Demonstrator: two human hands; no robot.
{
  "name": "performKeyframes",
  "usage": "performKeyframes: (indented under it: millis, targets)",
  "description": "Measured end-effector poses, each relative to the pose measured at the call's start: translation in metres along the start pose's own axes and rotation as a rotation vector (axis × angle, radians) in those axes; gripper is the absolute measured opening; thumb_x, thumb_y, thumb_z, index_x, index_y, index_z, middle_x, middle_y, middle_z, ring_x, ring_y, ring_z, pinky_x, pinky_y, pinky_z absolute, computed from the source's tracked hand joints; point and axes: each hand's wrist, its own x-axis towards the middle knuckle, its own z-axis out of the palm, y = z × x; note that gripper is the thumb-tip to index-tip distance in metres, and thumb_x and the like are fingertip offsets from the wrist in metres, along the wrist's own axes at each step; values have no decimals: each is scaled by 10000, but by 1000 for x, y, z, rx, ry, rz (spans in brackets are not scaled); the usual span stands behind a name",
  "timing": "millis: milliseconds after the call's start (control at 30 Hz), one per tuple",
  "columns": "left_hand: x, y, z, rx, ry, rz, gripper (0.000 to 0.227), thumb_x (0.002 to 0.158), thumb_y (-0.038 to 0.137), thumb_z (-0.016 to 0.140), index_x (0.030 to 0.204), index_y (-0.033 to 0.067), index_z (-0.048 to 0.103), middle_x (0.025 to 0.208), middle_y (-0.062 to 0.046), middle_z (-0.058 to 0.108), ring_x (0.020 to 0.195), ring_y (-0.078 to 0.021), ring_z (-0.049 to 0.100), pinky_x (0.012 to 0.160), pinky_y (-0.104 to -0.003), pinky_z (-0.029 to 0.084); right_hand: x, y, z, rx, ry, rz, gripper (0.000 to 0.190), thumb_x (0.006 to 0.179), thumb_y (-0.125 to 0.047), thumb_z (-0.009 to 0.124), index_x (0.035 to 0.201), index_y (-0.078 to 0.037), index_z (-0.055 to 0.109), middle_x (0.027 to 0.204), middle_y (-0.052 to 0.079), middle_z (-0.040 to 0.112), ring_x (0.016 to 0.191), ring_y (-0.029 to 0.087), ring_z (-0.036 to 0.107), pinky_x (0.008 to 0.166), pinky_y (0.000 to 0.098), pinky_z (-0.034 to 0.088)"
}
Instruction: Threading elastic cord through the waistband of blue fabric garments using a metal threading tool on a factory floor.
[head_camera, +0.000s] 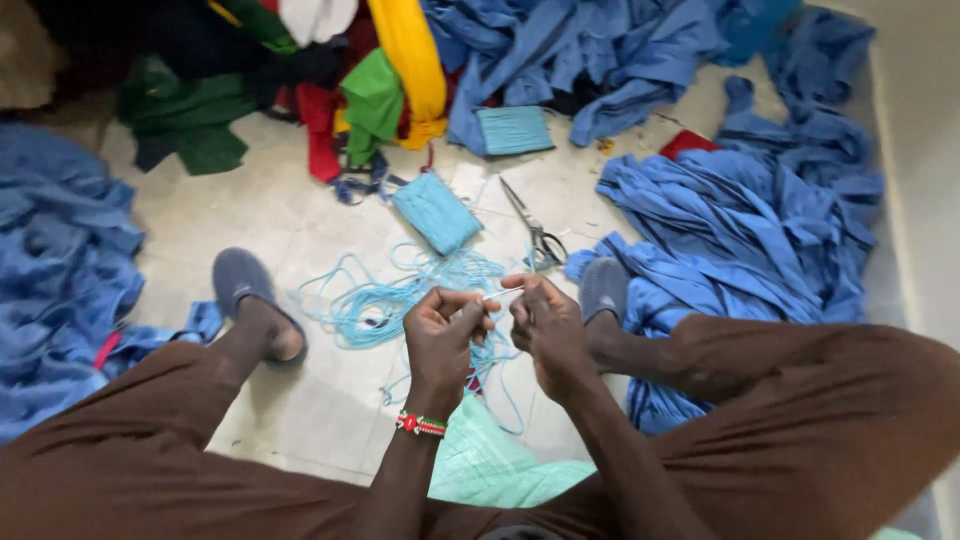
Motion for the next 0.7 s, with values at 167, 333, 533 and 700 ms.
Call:
performKeyframes:
  millis: [167, 333, 533, 700]
  targets:
    - [-9, -4, 9, 168, -178, -113, 32, 901, -60, 615, 912, -63, 645, 721, -228, 727, 575, -171, 656, 464, -247, 507, 4, -4, -6, -52, 9, -30, 264, 1019, -6, 457, 1066, 21, 716, 636, -16, 357, 475, 22, 312, 406, 156, 264]
    - [-14, 6, 16, 287, -141, -61, 278, 993, 33, 419, 1130, 10, 661, 676, -77, 490, 606, -115, 432, 538, -295, 406, 1, -7, -1, -365, -44, -237, 378, 1088, -276, 480, 1326, -97, 712, 644, -25, 492, 580, 29, 412, 502, 184, 379]
    - [-11, 23, 10, -14, -197, -82, 278, 1085, 102, 395, 1094, -12, 648, 656, 19, 342, 507, -44, 299, 440, -216, 299, 13, -2, -12, -152, -120, -299, 329, 1034, -72, 580, 1335, 27, 670, 919, 166, 697, 639, 78, 444, 521, 224, 518]
    - [-11, 24, 10, -85, -195, -92, 259, 1073, 90, 417, 1097, -26, 646, 628, -33, 445, 500, -67, 374, 436, -204, 311, 11, -6, -5, -273, -106, -369, 338, 1052, -169, 577, 1347, -22, 655, 737, 114, 712, 559, 36, 402, 503, 177, 378]
